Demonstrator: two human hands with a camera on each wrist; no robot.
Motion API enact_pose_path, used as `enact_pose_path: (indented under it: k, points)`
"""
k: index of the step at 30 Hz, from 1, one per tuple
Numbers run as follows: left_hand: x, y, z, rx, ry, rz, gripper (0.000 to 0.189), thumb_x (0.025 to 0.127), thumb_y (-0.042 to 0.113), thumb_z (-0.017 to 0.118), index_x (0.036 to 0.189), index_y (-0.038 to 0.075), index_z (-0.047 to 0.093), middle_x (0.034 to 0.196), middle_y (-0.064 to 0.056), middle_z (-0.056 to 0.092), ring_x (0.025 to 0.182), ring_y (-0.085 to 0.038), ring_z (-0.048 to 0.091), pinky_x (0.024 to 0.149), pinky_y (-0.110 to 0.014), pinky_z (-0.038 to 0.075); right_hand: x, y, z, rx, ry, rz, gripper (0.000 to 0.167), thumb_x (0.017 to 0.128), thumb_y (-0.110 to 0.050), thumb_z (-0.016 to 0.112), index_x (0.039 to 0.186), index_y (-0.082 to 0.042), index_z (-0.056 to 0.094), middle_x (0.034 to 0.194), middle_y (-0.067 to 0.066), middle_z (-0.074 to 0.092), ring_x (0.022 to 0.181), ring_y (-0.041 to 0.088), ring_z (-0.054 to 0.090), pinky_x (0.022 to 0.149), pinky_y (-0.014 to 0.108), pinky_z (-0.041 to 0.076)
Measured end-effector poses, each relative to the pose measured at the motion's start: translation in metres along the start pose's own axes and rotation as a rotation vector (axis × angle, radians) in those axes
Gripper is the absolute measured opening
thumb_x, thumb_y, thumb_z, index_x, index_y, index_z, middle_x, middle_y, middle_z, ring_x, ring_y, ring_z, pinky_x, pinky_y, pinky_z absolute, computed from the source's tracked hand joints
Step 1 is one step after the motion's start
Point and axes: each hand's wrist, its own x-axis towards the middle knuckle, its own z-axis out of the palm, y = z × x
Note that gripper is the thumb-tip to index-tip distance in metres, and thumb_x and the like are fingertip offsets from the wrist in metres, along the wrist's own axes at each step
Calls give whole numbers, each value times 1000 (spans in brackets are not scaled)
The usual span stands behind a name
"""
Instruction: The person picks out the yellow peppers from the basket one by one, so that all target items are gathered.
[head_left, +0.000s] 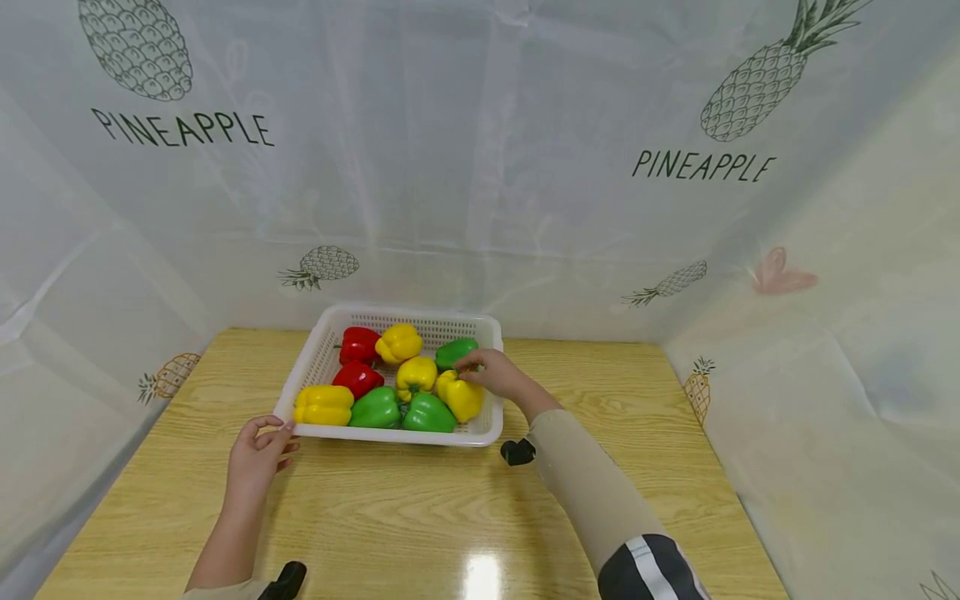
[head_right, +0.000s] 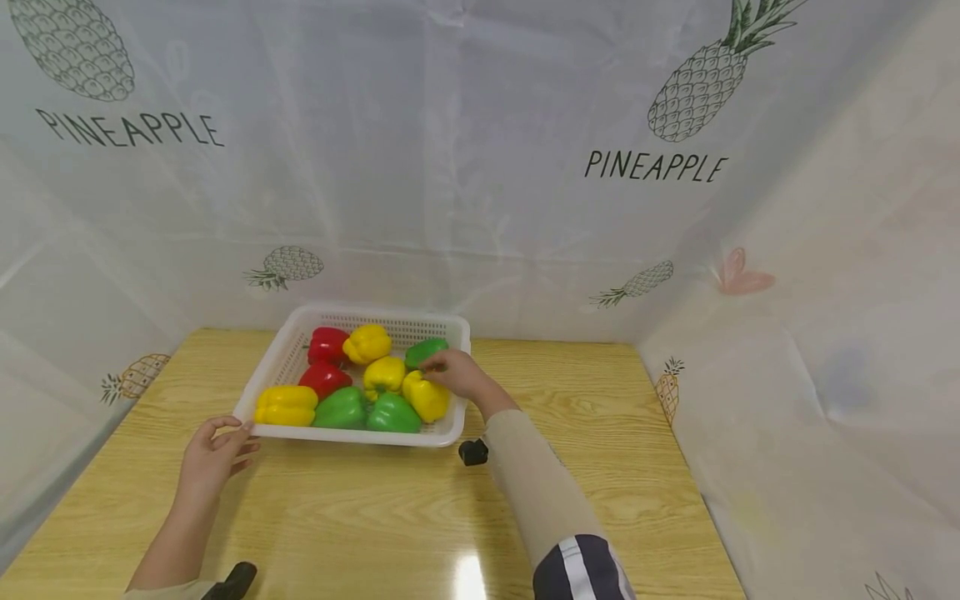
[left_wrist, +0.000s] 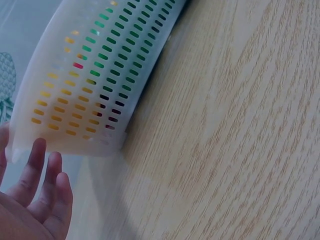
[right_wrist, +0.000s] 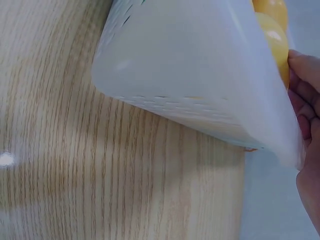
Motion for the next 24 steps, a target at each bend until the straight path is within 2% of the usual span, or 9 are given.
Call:
enact_pose_path:
  k: [5, 9, 13, 24]
  points:
    - [0, 0, 0, 7, 6, 2, 32, 99, 29, 59, 118, 8, 44, 75, 15, 67, 73, -8, 66, 65, -27, 55, 0, 0, 1, 3, 18, 1, 15, 93, -7, 66, 107, -7, 71, 95, -1, 63, 92, 16, 55, 87, 34, 47]
    - [0, -1, 1, 12, 17, 8, 33, 99, 29, 60, 118, 8, 44, 80, 9, 70, 73, -9, 66, 65, -28, 55, -1, 1, 2, 5, 38, 4, 11, 91, -6, 69, 101, -6, 73, 91, -2, 64, 89, 15, 56, 82, 33, 48]
    - [-1, 0, 2, 7, 16, 6, 34, 98, 29, 60, 119, 7, 44, 84, 5, 71, 74, -11, 67, 65, -28, 55, -3, 0, 2, 6, 56, 11, 11, 90, -7, 71, 100, -6, 73, 89, -2, 65, 89, 15, 56, 83, 33, 49]
    - [0, -1, 0, -5, 8, 13, 33, 99, 28, 60, 117, 7, 44, 85, 4, 71, 73, -11, 67, 64, -28, 55, -4, 1, 2, -48, 97, -44, 4, 88, -9, 73, 92, -8, 72, 94, -1, 63, 93, 16, 57, 86, 33, 49]
